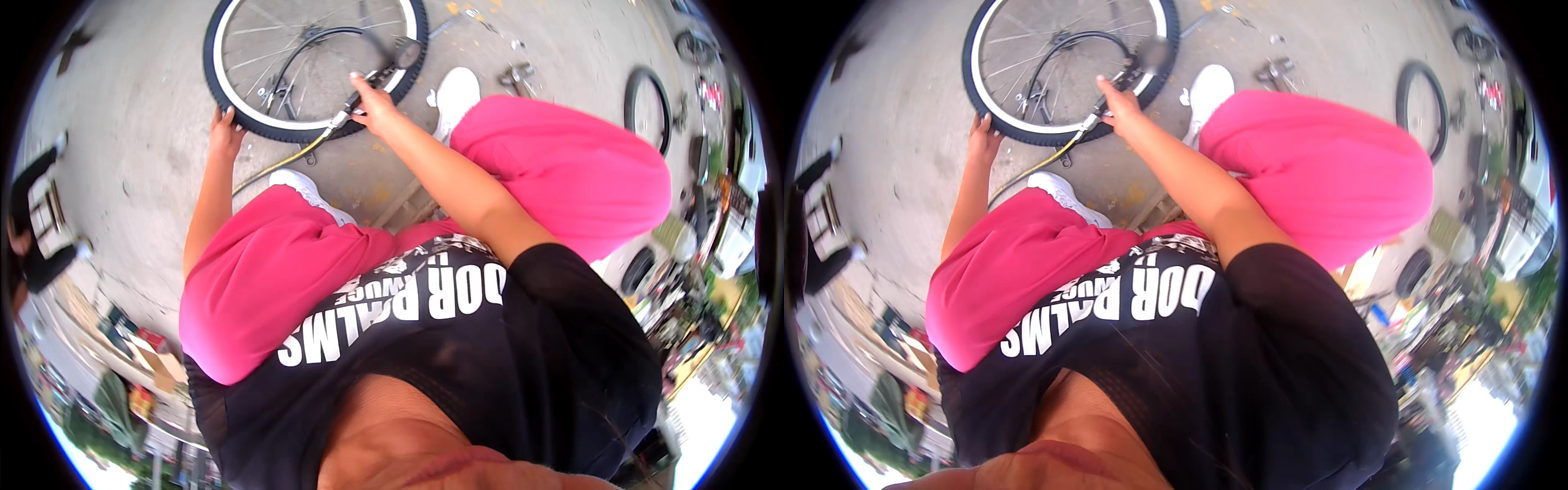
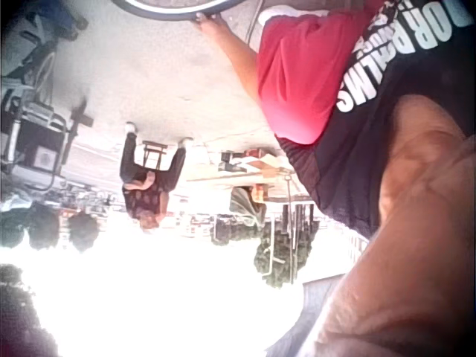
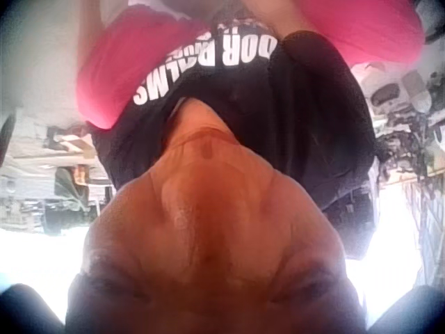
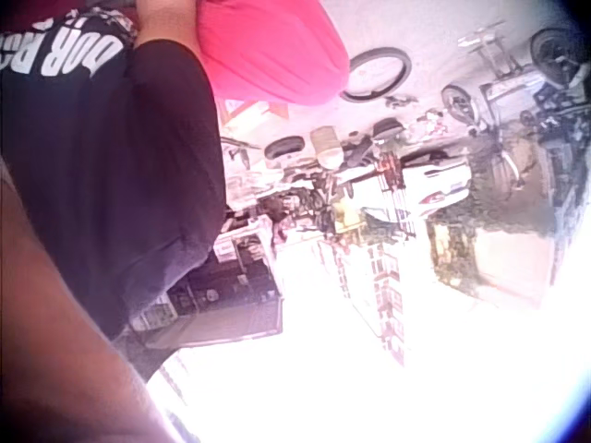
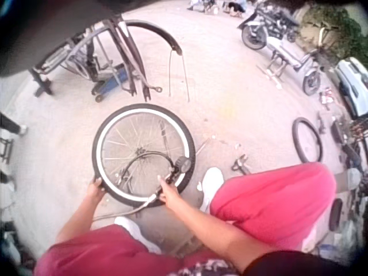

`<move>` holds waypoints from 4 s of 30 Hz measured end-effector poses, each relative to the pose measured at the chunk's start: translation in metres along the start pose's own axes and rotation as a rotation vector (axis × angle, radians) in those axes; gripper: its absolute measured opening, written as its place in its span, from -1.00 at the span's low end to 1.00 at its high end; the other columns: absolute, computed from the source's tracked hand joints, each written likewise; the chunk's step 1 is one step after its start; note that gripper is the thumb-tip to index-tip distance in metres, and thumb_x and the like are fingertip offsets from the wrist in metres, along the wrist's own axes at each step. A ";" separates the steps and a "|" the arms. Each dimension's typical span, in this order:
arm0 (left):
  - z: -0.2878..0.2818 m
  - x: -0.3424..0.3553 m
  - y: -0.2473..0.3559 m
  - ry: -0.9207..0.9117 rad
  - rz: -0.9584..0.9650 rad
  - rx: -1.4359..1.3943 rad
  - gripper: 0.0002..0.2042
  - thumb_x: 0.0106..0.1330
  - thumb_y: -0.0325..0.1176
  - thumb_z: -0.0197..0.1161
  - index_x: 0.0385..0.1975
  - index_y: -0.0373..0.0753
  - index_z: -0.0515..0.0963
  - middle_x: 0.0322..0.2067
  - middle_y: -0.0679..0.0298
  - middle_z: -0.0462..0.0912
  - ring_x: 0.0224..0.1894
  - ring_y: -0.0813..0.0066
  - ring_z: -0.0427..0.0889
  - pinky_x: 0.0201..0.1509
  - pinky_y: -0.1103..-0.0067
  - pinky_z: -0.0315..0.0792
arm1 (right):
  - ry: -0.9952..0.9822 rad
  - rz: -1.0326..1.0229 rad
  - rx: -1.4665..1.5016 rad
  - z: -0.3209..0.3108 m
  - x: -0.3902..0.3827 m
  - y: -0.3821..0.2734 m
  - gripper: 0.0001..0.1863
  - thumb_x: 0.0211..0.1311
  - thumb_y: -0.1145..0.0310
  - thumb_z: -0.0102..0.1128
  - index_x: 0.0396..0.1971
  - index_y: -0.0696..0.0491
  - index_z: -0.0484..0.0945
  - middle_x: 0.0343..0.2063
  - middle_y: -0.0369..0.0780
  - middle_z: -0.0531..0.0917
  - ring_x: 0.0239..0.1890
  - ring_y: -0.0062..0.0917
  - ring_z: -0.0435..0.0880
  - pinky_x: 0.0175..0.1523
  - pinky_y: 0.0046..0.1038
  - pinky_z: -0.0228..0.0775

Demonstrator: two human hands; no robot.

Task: The person removes a bicycle tire from the rim, inspects the inner tube, and reassembles the tire onto the rim. They then use a pump to inflate the tire and secure it to the bicycle frame.

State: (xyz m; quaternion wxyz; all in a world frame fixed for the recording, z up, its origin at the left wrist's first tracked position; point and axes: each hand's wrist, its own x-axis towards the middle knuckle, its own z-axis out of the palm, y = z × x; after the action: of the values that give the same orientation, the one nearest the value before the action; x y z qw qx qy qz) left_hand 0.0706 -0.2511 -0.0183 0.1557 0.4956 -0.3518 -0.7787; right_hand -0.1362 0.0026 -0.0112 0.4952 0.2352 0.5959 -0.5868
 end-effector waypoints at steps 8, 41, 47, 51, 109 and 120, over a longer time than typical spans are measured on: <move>-0.002 0.013 0.002 0.076 -0.076 0.180 -0.57 0.39 -0.43 -0.08 0.24 -0.05 0.11 0.13 0.23 0.33 0.11 0.24 0.39 0.08 -0.01 0.24 | 0.107 -0.029 -0.077 0.012 -0.003 -0.005 -0.27 -0.08 -0.01 0.42 -0.11 0.30 0.39 -0.14 -0.04 0.53 -0.14 -0.30 0.55 -0.21 -0.22 0.48; 0.038 0.003 0.018 -0.163 0.637 1.331 -0.70 0.17 -0.38 0.20 -0.08 -0.23 0.53 -0.17 0.07 0.54 -0.16 0.16 0.57 -0.06 0.43 0.44 | -0.017 0.039 -0.111 0.004 0.012 -0.002 -0.23 0.01 0.01 0.35 0.02 0.29 0.26 0.05 0.00 0.32 0.05 -0.21 0.38 -0.04 -0.08 0.47; 0.063 0.003 0.014 -0.346 0.526 1.448 -0.66 0.20 -0.26 0.22 -0.07 -0.29 0.52 -0.14 0.01 0.55 -0.12 0.11 0.56 -0.05 0.43 0.42 | -0.060 0.039 -0.090 -0.003 0.016 -0.003 -0.18 0.01 0.00 0.35 0.08 0.28 0.22 0.08 0.01 0.28 0.15 -0.18 0.27 -0.01 -0.04 0.43; 0.079 0.006 0.018 -0.373 0.484 1.498 -0.61 0.18 -0.21 0.23 -0.07 -0.34 0.50 -0.19 -0.04 0.56 -0.11 0.05 0.54 -0.03 0.39 0.40 | -0.080 0.032 -0.103 -0.002 0.007 -0.006 -0.10 0.00 -0.02 0.35 0.15 0.29 0.14 0.15 0.04 0.21 0.20 -0.15 0.21 0.01 -0.02 0.41; -0.159 -0.335 -0.034 0.678 0.284 0.760 -0.76 0.29 -0.29 0.13 -0.52 -0.34 0.46 -0.62 0.38 0.36 -0.50 0.63 0.30 -0.43 0.61 0.23 | -0.786 0.784 -0.547 0.168 -0.102 0.162 -0.33 0.12 -0.04 0.19 0.15 0.01 0.25 0.18 -0.13 0.26 0.29 -0.25 0.13 0.28 0.18 -0.15; -0.180 -0.457 -0.004 0.897 0.518 0.675 -0.85 0.30 -0.46 0.09 -0.30 -0.42 0.53 -0.06 0.25 0.47 -0.12 0.56 0.42 -0.04 0.63 0.30 | -0.986 0.198 -0.977 0.142 -0.116 0.099 -0.41 0.13 0.07 0.20 0.04 0.17 0.35 -0.01 -0.09 0.48 -0.01 -0.36 0.48 0.03 -0.26 0.35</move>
State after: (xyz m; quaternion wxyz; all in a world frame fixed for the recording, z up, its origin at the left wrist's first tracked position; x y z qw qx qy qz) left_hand 0.4402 -0.0487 0.2347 0.3072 0.6950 -0.5881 -0.2772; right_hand 0.0403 -0.0749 0.0685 0.8080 -0.2545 0.4731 -0.2421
